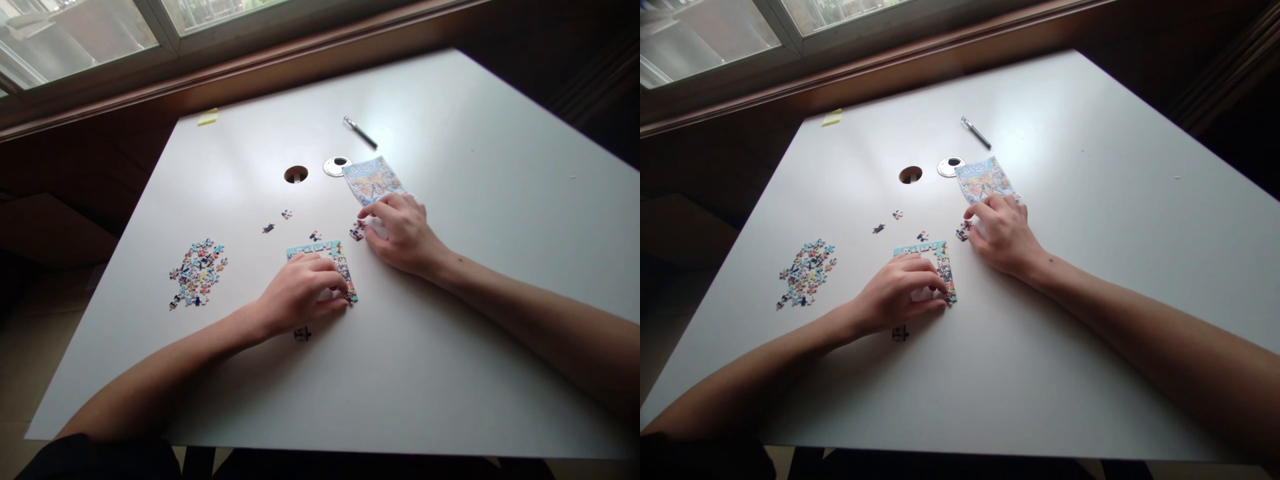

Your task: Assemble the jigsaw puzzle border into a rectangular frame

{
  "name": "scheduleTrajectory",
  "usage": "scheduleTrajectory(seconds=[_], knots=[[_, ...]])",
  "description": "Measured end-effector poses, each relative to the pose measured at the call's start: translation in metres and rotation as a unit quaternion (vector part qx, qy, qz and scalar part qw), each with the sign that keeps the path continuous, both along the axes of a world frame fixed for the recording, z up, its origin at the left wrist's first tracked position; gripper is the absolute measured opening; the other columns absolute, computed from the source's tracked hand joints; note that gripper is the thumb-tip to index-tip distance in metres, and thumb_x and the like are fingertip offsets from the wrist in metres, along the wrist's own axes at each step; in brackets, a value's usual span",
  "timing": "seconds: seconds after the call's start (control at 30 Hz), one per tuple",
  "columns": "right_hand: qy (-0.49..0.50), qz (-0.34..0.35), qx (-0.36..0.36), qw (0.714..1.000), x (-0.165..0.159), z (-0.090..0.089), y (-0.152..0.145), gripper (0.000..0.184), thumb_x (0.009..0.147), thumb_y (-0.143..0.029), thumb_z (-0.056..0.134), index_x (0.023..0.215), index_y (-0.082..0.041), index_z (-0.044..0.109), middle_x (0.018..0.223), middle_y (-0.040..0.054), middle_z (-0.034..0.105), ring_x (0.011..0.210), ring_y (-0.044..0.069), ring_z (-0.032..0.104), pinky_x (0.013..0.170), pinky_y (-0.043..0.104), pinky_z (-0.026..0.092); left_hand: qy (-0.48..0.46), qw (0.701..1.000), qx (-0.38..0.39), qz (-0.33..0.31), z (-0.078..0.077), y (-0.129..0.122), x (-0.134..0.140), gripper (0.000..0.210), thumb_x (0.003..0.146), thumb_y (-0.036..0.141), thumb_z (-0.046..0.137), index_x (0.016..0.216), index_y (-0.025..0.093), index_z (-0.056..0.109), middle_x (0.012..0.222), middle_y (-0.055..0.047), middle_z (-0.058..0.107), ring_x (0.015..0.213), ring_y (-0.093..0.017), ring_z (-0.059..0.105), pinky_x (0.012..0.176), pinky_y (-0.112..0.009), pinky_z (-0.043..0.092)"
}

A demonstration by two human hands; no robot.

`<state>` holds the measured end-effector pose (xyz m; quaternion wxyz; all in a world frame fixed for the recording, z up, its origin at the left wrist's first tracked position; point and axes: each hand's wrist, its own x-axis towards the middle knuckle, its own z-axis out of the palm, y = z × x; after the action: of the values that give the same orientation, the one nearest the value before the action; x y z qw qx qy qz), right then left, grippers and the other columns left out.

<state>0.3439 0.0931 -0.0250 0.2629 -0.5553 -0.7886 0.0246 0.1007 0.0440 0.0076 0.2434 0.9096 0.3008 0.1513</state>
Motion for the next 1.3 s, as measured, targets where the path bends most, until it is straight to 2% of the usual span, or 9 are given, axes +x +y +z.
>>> scheduleTrajectory(seconds=[1.3], knots=[[-0.006, 0.0, -0.005, 1.0, 0.0005, 0.0, 0.0004, 0.023, 0.09, -0.025, 0.052, 0.106, -0.024, 0.068, 0.105, 0.0104, 0.063, 0.104, 0.032, 0.052, 0.091, 0.047, 0.037, 0.016, 1.0, 0.009, 0.013, 0.004, -0.0015, 0.0006, 0.01, 0.089, 0.031, 0.072, 0.094, 0.023, 0.074, 0.096, -0.002, 0.071, 0.093, -0.019, 0.062, 0.088, -0.032, 0.043]])
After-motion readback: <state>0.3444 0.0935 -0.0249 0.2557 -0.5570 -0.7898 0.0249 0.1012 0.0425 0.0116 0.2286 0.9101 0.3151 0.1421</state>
